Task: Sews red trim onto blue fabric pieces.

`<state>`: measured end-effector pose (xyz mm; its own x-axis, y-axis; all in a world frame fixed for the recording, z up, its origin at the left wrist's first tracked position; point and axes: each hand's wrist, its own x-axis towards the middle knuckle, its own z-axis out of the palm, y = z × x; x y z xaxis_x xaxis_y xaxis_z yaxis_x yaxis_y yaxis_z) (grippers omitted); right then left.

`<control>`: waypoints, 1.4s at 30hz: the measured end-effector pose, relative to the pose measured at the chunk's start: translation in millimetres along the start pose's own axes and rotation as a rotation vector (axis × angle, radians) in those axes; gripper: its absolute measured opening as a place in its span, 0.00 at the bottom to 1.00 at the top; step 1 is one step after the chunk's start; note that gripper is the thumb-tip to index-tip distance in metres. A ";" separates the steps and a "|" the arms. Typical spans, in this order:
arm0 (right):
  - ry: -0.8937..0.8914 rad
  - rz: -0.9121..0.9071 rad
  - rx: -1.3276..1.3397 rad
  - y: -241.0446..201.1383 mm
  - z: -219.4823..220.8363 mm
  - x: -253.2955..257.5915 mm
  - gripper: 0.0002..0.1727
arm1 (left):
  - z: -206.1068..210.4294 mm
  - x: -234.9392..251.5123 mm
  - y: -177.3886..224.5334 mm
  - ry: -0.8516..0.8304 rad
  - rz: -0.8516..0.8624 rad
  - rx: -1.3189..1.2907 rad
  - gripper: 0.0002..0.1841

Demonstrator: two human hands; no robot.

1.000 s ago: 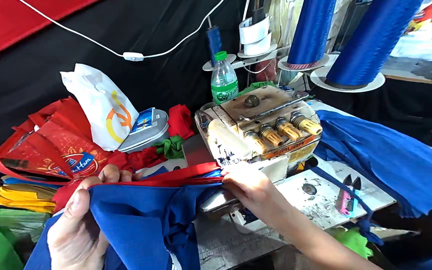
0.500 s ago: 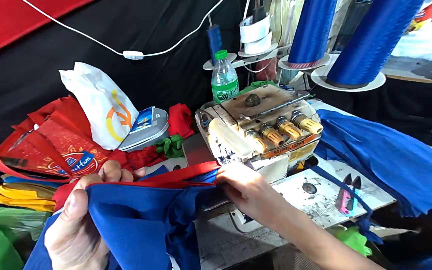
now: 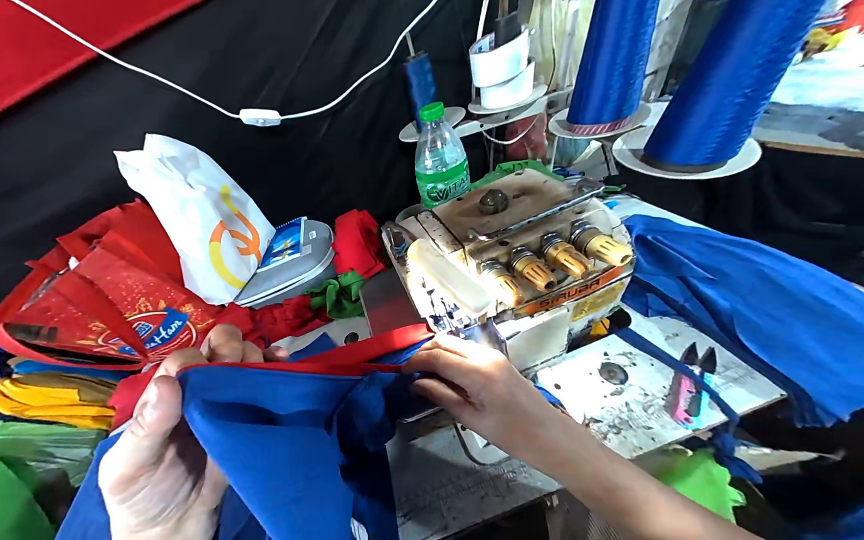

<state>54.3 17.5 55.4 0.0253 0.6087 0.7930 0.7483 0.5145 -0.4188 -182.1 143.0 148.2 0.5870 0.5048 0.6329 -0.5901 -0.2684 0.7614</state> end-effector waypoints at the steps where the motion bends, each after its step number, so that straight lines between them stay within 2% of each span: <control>1: 0.004 0.011 0.002 -0.7 0.3 -0.2 0.07 | 0.5 -0.2 0.1 0.005 -0.003 -0.009 0.14; 10: 0.042 0.113 0.026 -8.0 -1.3 -2.7 0.04 | 2.4 -5.4 -1.4 0.022 -0.014 -0.042 0.14; 15: 0.006 0.144 0.016 -13.6 -2.5 -1.6 0.15 | 4.7 -5.3 -0.5 -0.018 -0.009 -0.115 0.14; 21: -0.151 0.136 -0.016 -21.1 -14.8 7.6 0.11 | 26.2 0.9 2.1 -0.069 0.050 -0.087 0.13; 25: -0.108 0.085 -0.063 -18.6 -9.6 9.9 0.06 | 31.5 1.6 1.4 -0.093 0.042 -0.119 0.13; 33: -0.074 0.077 0.035 -11.5 -3.3 11.4 0.05 | 21.8 -1.4 2.1 -0.057 0.021 -0.108 0.13; 37: -0.188 0.052 0.013 -12.9 -9.6 15.4 0.07 | 19.1 -4.2 1.5 -0.050 0.015 -0.117 0.13; 42: -0.405 0.158 0.104 -16.9 -20.7 27.9 0.06 | 16.5 -5.8 -1.3 -0.022 0.023 -0.076 0.13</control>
<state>56.1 13.3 93.8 -0.1435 0.8614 0.4873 0.6852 0.4418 -0.5791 -175.6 126.9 145.9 0.5842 0.4814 0.6535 -0.6435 -0.2160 0.7344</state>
